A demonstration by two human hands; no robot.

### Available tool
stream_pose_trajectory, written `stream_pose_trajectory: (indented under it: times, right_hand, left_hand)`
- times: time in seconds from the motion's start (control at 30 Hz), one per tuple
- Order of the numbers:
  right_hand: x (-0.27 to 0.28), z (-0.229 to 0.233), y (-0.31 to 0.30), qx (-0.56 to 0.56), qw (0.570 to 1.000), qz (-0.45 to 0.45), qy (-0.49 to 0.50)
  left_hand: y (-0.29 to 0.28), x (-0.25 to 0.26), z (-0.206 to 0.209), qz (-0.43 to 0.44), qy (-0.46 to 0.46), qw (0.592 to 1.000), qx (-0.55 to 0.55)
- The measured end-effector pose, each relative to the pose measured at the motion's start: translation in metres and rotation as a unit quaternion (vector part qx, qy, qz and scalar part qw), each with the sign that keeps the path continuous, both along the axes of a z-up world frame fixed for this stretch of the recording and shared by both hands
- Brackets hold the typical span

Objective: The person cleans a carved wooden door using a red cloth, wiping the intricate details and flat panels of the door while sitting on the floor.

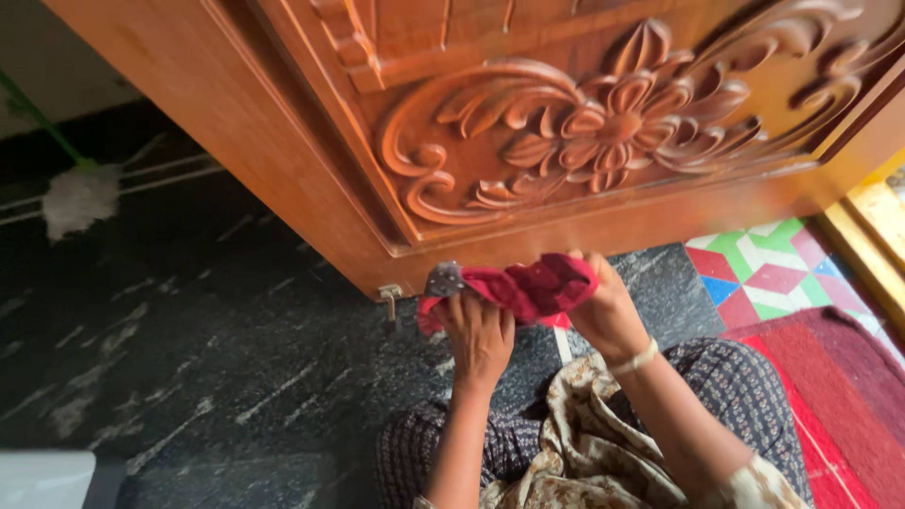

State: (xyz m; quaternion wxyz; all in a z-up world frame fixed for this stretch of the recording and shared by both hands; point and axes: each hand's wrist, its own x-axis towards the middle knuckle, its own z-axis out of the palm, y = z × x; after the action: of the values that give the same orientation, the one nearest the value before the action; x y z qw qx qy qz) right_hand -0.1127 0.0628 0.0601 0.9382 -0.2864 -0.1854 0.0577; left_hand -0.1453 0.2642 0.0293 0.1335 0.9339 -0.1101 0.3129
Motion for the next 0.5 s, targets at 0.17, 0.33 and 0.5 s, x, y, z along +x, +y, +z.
stream_pose_trajectory:
  times: [0.17, 0.33, 0.5]
  right_hand:
    - [-0.036, -0.034, 0.008, -0.117, 0.98, -0.075, 0.144]
    - [-0.098, -0.073, 0.045, -0.215, 0.926, 0.096, 0.295]
    - [-0.075, -0.057, 0.036, -0.15, 0.967, 0.091, 0.185]
  left_hand:
    - [-0.017, -0.007, 0.041, -0.043, -0.045, 0.99, -0.129]
    - [-0.046, -0.014, 0.055, -0.076, -0.043, 0.991, -0.099]
    - [-0.05, -0.027, 0.077, -0.105, -0.064, 0.987, -0.1]
